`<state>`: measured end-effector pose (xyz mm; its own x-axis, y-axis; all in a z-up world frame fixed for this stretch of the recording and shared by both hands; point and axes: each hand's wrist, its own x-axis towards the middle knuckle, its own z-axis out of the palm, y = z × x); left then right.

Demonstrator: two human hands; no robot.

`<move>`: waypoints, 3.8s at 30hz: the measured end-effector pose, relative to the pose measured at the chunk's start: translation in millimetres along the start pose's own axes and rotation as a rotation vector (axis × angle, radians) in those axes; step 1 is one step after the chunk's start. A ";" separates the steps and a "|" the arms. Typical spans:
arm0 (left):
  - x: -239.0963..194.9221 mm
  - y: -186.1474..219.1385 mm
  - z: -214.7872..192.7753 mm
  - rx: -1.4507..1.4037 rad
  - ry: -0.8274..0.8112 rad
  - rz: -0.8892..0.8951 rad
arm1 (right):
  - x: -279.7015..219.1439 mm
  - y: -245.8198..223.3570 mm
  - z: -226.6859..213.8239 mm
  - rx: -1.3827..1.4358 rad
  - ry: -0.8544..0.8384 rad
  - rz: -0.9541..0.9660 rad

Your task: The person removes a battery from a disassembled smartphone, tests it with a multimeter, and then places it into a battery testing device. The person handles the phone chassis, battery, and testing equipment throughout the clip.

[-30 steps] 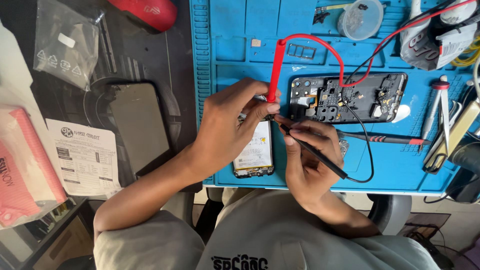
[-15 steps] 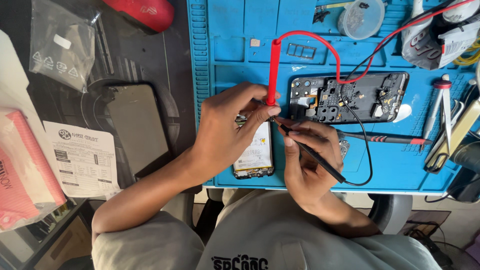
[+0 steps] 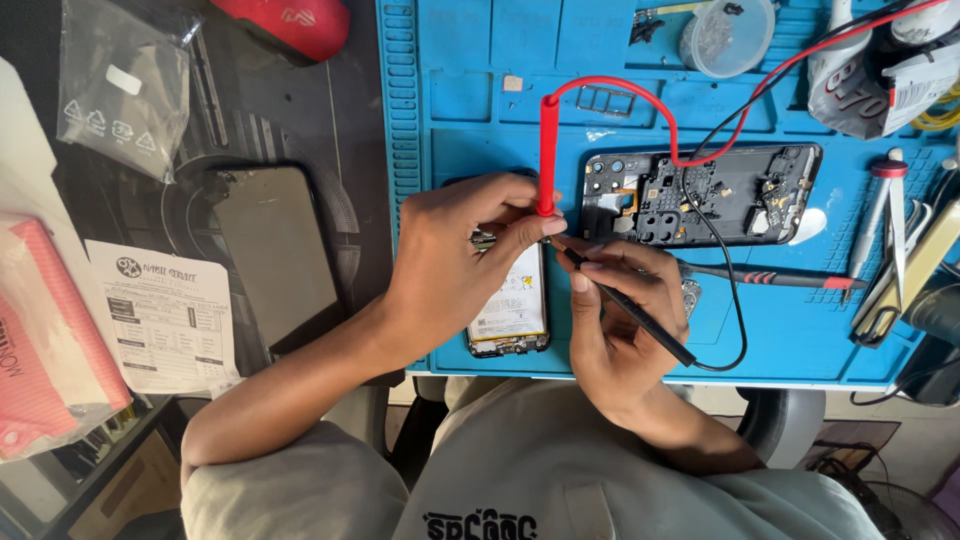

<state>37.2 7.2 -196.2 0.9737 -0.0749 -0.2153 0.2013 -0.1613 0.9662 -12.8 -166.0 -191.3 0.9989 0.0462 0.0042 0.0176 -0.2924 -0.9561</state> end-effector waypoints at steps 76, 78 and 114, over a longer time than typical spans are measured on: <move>0.2 -3.3 4.1 -0.020 0.044 -0.021 | -4.7 1.8 3.0 0.094 -0.016 -0.007; 0.1 -3.6 3.7 -0.003 0.045 -0.014 | -4.6 1.6 3.2 0.095 -0.014 -0.007; -1.9 -6.5 0.8 -0.019 0.045 -0.014 | -4.5 1.7 5.6 0.067 -0.025 -0.046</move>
<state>33.9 7.7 -202.2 0.9745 -0.0288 -0.2226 0.2163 -0.1429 0.9658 -17.4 -161.4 -194.6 0.9957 0.0824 0.0417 0.0594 -0.2254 -0.9725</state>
